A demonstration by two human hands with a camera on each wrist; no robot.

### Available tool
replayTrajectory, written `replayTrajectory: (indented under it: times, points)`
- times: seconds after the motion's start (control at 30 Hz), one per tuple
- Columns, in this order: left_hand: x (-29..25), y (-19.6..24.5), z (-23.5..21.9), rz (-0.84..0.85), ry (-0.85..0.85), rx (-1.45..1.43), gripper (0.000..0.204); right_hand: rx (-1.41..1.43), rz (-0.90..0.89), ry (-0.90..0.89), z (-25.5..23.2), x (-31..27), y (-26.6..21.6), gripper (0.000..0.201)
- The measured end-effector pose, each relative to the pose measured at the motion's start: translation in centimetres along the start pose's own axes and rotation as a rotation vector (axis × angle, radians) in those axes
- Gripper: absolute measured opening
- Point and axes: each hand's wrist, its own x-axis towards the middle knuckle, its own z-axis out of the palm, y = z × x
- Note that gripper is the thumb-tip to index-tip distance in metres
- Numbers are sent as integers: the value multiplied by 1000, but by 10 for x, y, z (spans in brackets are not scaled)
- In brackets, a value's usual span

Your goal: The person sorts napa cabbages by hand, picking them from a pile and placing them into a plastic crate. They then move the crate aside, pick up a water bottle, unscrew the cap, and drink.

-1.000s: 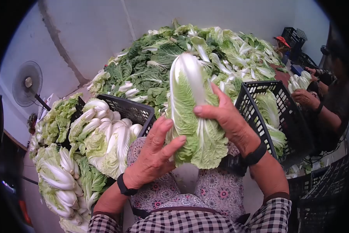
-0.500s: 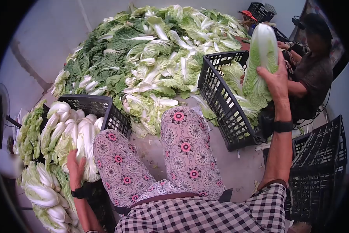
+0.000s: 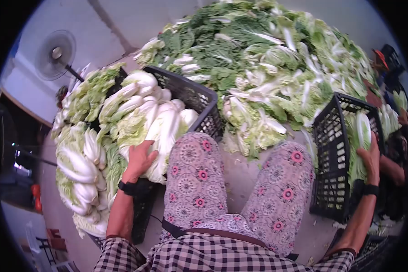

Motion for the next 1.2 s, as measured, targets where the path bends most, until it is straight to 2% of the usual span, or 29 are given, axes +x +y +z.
replayTrajectory:
  times: [0.07, 0.2, 0.3, 0.33, 0.47, 0.57, 0.6, 0.7, 0.8, 0.9, 0.93, 1.03, 1.2]
  points:
    - [7, -3, -15, -9, -86, -195, 44, -175, 30, 40, -6, 2, -12, 82]
    - [38, -11, -29, 21, 24, -272, 53, -298, -20, 139, -3, -2, -46, 79]
    - [67, -10, -26, 82, 5, -183, 61, -411, -190, 57, -13, 25, 53, 73]
    - [77, -8, -24, 71, -99, -174, 74, -409, -68, -38, -9, 19, 41, 67]
    - [122, -6, -5, -11, -341, -67, 93, -255, -60, -63, 24, 6, 12, 62]
    - [138, -14, 16, -38, -399, -32, 99, -118, -26, -133, 36, -7, -41, 60]
    - [142, -9, 15, -146, -477, -59, 101, -40, -48, -126, 40, -9, -49, 59]
    - [139, 5, 23, -307, -369, 115, 101, 12, -3, -154, 50, -12, -81, 60]
    - [137, 33, 21, -493, -401, 86, 89, 32, -28, -216, 59, -10, -96, 62]
    - [133, 46, 29, -533, -360, 163, 76, 8, -53, -257, 70, -9, -105, 65]
    - [133, 46, 27, -541, -337, 121, 68, 24, -48, -282, 73, -10, -108, 64]
    - [137, 28, 25, -463, -320, 71, 67, 63, -39, -326, 80, -14, -113, 63]
    - [128, 12, 24, -314, -145, -94, 68, 77, -48, -345, 84, -13, -120, 61]
